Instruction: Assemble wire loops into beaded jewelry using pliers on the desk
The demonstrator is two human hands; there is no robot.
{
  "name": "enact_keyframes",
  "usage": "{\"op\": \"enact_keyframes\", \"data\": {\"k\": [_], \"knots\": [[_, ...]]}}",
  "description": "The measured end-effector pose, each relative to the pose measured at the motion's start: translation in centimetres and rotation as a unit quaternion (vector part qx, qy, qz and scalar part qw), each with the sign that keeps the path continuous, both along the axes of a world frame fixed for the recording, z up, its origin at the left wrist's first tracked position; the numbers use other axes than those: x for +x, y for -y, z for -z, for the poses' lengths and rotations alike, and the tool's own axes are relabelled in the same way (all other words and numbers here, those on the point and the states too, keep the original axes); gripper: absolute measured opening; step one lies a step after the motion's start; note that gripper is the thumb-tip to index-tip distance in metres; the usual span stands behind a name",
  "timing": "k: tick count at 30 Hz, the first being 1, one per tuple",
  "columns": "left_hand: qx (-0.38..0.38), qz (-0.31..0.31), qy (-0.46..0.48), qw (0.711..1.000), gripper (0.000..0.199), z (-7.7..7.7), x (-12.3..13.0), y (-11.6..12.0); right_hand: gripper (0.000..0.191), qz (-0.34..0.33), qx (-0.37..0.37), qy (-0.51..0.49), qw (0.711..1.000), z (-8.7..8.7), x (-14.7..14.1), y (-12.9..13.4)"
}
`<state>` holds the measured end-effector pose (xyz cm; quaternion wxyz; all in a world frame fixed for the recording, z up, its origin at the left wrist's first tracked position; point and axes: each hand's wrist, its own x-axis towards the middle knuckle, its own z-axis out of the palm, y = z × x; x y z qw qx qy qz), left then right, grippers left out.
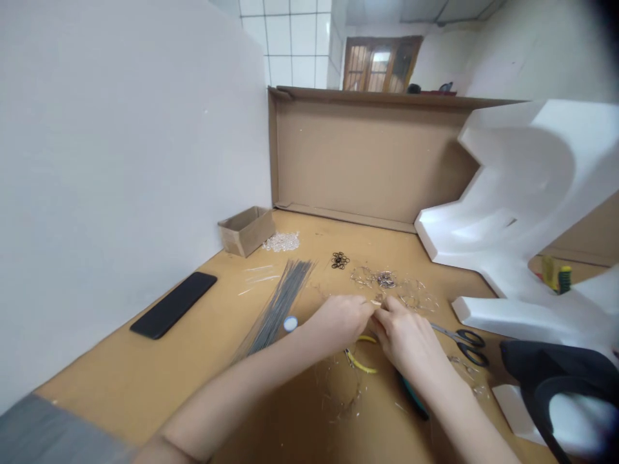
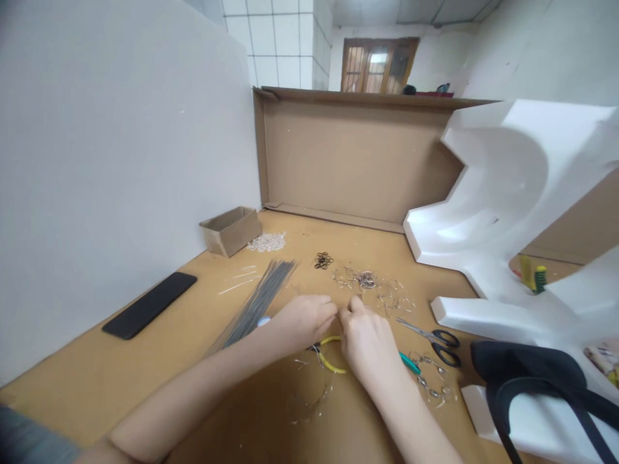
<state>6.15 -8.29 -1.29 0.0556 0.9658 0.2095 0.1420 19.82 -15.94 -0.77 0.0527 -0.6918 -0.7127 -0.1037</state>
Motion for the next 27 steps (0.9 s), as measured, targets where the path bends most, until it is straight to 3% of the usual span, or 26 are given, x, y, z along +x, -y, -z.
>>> {"op": "enact_keyframes", "data": {"k": [3,5,8,10,12,15,19,21,25,27], "knots": [[-0.063,-0.019,0.059,0.996,0.02,0.4,0.2,-0.5,0.023,-0.008,0.018,-0.079,0.997,0.1,0.4,-0.4],[-0.181,-0.035,0.126,0.975,0.016,0.5,0.3,-1.0,0.026,-0.028,0.026,-0.15,0.988,-0.1,0.9,-0.6],[-0.429,-0.027,0.171,0.886,0.013,0.4,0.3,-1.8,0.03,-0.056,0.017,-0.247,0.967,-0.5,1.6,-0.7],[-0.539,-0.001,0.172,0.824,0.014,0.4,0.1,-2.1,0.032,-0.066,0.006,-0.291,0.954,-0.8,1.8,-0.6],[-0.577,0.026,0.192,0.793,0.017,0.3,0.0,-2.3,0.032,-0.068,-0.007,-0.33,0.942,-1.1,2.0,-0.5],[-0.597,0.051,0.223,0.769,0.023,0.4,0.0,-2.3,0.029,-0.059,-0.049,-0.408,0.91,-1.3,2.4,-0.4],[-0.651,0.064,0.269,0.707,0.026,0.7,0.1,-2.2,0.03,-0.039,-0.133,-0.548,0.825,-1.3,3.1,-0.6],[-0.668,0.068,0.277,0.687,0.026,0.8,0.2,-2.1,0.031,-0.049,-0.157,-0.581,0.797,-1.3,3.4,-0.7],[-0.676,0.071,0.266,0.684,0.025,0.5,0.1,-1.7,0.031,-0.076,-0.17,-0.573,0.798,-1.4,3.8,-0.5],[-0.699,0.072,0.259,0.663,0.024,0.4,0.0,-1.5,0.031,-0.083,-0.175,-0.573,0.797,-1.6,3.8,-0.3]]}}
